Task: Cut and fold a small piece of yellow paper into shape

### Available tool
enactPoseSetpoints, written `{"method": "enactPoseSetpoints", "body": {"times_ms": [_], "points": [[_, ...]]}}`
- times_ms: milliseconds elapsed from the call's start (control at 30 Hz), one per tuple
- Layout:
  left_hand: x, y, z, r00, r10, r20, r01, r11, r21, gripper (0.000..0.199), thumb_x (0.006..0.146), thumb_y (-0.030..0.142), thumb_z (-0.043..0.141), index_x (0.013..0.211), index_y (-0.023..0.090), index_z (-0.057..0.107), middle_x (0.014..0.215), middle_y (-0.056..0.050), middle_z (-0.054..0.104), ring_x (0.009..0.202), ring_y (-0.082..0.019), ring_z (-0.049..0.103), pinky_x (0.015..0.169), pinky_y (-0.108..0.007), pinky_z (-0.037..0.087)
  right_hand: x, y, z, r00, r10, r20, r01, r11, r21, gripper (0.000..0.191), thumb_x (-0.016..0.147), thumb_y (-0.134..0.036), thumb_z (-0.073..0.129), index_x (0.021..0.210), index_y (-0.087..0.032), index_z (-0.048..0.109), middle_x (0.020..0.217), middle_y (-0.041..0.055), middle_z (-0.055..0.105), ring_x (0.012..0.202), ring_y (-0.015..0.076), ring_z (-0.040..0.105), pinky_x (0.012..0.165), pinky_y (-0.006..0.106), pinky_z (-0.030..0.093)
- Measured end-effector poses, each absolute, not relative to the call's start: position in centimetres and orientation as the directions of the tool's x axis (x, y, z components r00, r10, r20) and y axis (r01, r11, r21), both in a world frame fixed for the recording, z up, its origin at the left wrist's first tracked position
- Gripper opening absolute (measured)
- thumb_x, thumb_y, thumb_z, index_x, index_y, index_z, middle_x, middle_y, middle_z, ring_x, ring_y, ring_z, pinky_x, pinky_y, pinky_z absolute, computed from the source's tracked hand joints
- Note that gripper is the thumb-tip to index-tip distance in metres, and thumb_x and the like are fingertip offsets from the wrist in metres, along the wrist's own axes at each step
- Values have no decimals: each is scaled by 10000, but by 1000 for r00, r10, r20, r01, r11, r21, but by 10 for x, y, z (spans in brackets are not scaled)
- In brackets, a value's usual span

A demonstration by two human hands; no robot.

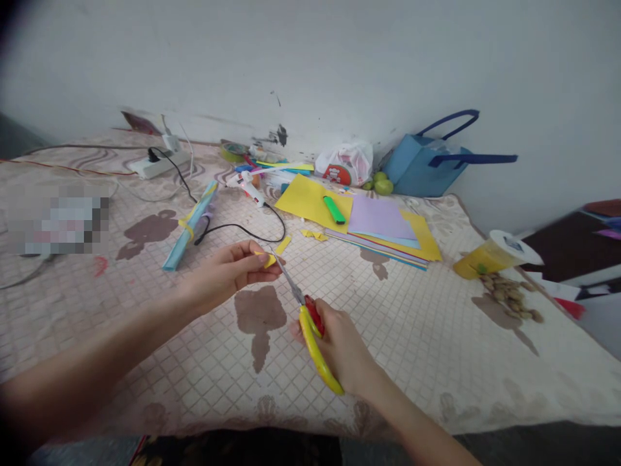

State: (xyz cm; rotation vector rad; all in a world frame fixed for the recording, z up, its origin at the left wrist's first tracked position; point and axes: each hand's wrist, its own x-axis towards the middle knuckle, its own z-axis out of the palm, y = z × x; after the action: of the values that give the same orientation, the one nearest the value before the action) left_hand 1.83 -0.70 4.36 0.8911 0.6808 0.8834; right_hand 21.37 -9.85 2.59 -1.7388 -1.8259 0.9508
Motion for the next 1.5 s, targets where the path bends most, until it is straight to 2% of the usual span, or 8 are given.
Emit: {"method": "enactPoseSetpoints", "body": {"times_ms": [233,467,800,1033,1267,1500], "points": [[17,-5,43,492,853,-171,-310,356,882,139,784,162,667,763,126,535,772,-49,708,736,-128,692,792,-283,540,217,-97,26,-182,968,-171,588,-32,-808,291,813,-387,585,683,-208,395,625,-19,509,526,102,434,490,231,336],[16,-4,42,502,852,-151,-315,343,885,154,784,170,670,758,129,524,768,-49,713,733,-128,696,777,-273,541,217,-98,29,-177,972,-155,632,-8,-775,298,816,-379,592,668,-204,401,623,-18,516,550,106,454,511,233,337],[12,3,39,562,807,-184,-262,384,885,121,809,128,633,744,110,533,821,-81,717,786,-144,703,777,-261,544,218,-99,31,-176,963,-205,634,-48,-772,328,831,-434,567,663,-200,410,614,-17,524,543,105,463,497,231,331],[8,11,34,628,756,-183,-245,415,876,137,790,149,666,745,110,542,827,-73,719,812,-143,703,789,-248,541,221,-98,27,-182,959,-217,637,-53,-769,306,833,-404,578,664,-189,440,603,-15,510,527,95,422,464,219,303],[6,15,30,651,738,-176,-216,402,890,151,792,175,673,763,118,537,855,-78,724,839,-135,697,832,-258,529,225,-96,22,-186,961,-206,602,-55,-797,322,838,-423,555,650,-200,419,573,-29,430,469,81,359,390,204,301],[8,14,31,641,747,-177,-237,412,880,144,793,147,664,747,113,532,844,-87,722,823,-143,702,802,-256,534,227,-94,28,-251,945,-209,635,-2,-773,319,843,-442,538,686,-200,404,601,-20,441,513,94,384,425,203,332]]}}
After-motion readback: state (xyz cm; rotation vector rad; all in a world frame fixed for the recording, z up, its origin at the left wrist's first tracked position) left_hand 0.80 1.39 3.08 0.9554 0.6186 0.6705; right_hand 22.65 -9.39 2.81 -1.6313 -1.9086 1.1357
